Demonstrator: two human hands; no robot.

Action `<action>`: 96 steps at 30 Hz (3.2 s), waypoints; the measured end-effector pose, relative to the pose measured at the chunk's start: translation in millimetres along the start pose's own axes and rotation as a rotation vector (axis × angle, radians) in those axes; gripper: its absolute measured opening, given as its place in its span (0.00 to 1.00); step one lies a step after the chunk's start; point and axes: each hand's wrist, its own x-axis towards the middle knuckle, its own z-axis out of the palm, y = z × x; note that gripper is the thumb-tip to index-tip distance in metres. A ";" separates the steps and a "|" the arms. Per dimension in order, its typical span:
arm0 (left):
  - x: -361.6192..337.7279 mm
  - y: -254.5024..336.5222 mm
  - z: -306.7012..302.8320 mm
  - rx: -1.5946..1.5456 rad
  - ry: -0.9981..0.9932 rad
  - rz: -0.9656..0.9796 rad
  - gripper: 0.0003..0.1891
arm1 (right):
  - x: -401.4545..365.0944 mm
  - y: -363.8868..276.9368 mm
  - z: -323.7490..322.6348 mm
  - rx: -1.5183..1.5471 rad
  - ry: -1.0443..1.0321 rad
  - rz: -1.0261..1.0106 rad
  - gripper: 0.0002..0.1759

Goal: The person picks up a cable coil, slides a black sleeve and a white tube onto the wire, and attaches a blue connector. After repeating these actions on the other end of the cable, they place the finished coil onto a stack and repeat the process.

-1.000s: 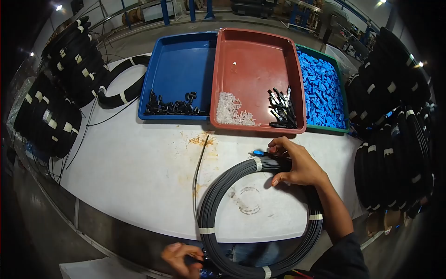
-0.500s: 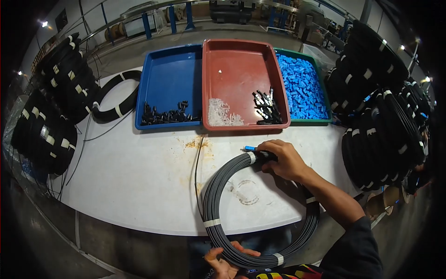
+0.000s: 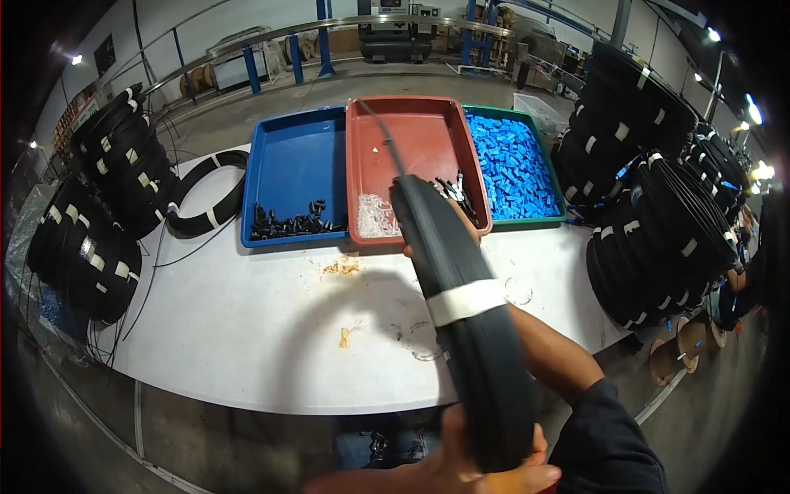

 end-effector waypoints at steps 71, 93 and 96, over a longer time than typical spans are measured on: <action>-8.3 -73.1 -123.9 0.932 0.082 -0.556 0.33 | -79.7 2.5 -171.0 -0.074 0.309 0.955 0.05; -59.8 6.2 -84.4 0.967 0.225 -0.692 0.23 | -1.8 60.0 -34.3 -0.156 -0.360 0.451 0.06; -61.8 13.0 -109.5 0.861 0.326 -0.742 0.23 | 6.9 58.1 -18.2 -0.132 -0.459 0.452 0.06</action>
